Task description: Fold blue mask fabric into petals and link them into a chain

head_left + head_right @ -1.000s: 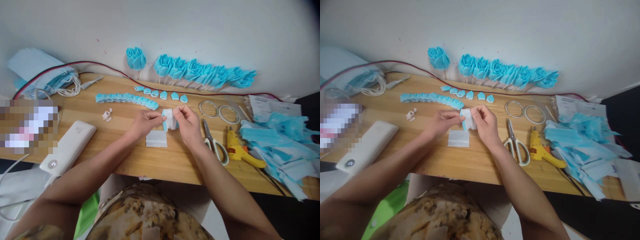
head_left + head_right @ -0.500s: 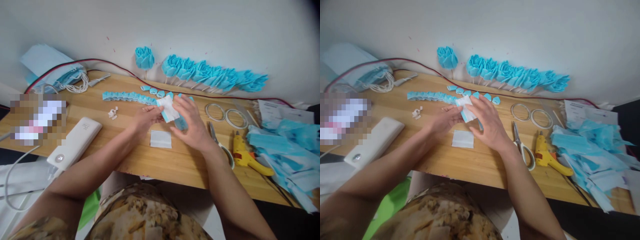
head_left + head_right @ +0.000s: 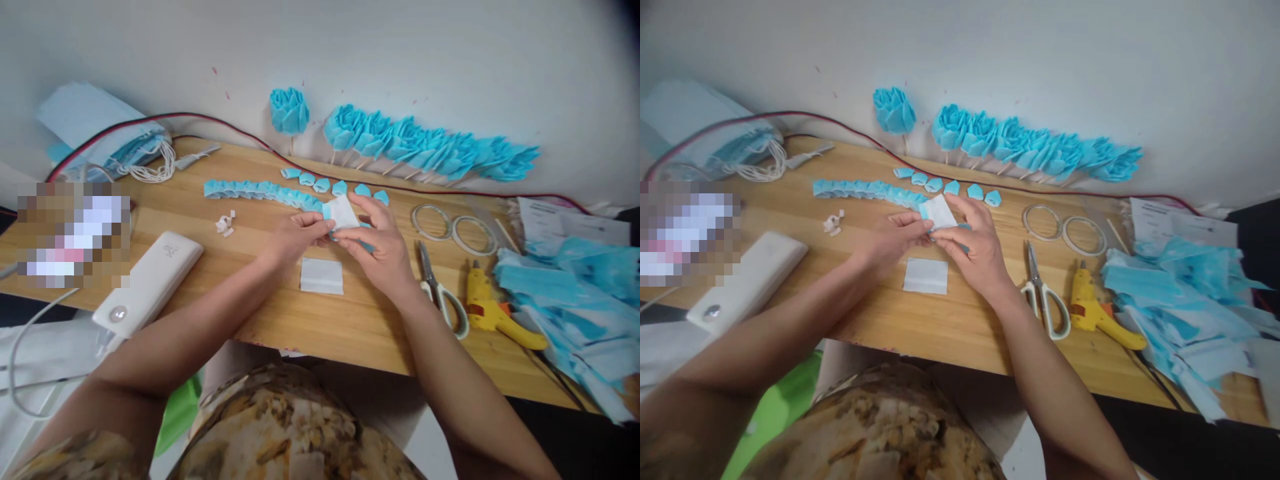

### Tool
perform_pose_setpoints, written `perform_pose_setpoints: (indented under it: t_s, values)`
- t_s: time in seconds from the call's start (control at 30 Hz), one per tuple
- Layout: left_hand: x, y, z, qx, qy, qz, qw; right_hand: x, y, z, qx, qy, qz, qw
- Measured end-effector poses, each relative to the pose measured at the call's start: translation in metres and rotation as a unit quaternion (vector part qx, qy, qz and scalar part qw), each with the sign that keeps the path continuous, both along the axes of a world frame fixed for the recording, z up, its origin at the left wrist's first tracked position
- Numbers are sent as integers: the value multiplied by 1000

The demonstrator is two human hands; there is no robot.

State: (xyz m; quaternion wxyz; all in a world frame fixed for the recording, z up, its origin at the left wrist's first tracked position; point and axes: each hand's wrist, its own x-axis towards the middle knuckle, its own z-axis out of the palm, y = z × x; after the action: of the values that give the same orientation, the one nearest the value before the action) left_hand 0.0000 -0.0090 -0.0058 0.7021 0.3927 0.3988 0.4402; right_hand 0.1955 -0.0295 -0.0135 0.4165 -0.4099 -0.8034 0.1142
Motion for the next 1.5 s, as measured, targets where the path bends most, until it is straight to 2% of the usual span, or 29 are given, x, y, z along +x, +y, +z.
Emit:
perform_pose_setpoints:
  t_s: [0.13, 0.27, 0.6, 0.8, 0.9, 1.1, 1.23, 1.5]
  values:
    - [-1, 0, 1, 38, 37, 21, 998, -3, -3, 1, -42, 63, -3, 997]
    - [-1, -1, 1, 44, 30, 27, 998, -6, -5, 4, -61, 92, -1, 994]
    - [0, -1, 4, 5, 3, 8, 1000, -5, -7, 5, -118, 99, -17, 988]
    - [-1, -1, 5, 4, 7, -8, 1000, -6, -8, 7, -132, 104, -15, 986]
    - [-1, -1, 4, 12, 22, 5, 1000, -8, -8, 8, -143, 124, -12, 982]
    - [-1, 0, 2, 61, 91, 17, 994, -12, -8, 9, -216, 204, -58, 953]
    - [0, -1, 4, 62, 111, 9, 992, -11, -6, 7, -266, 240, -79, 930]
    - [0, -3, 4, 69, 120, 9, 990, -13, -3, 4, -299, 299, -80, 903]
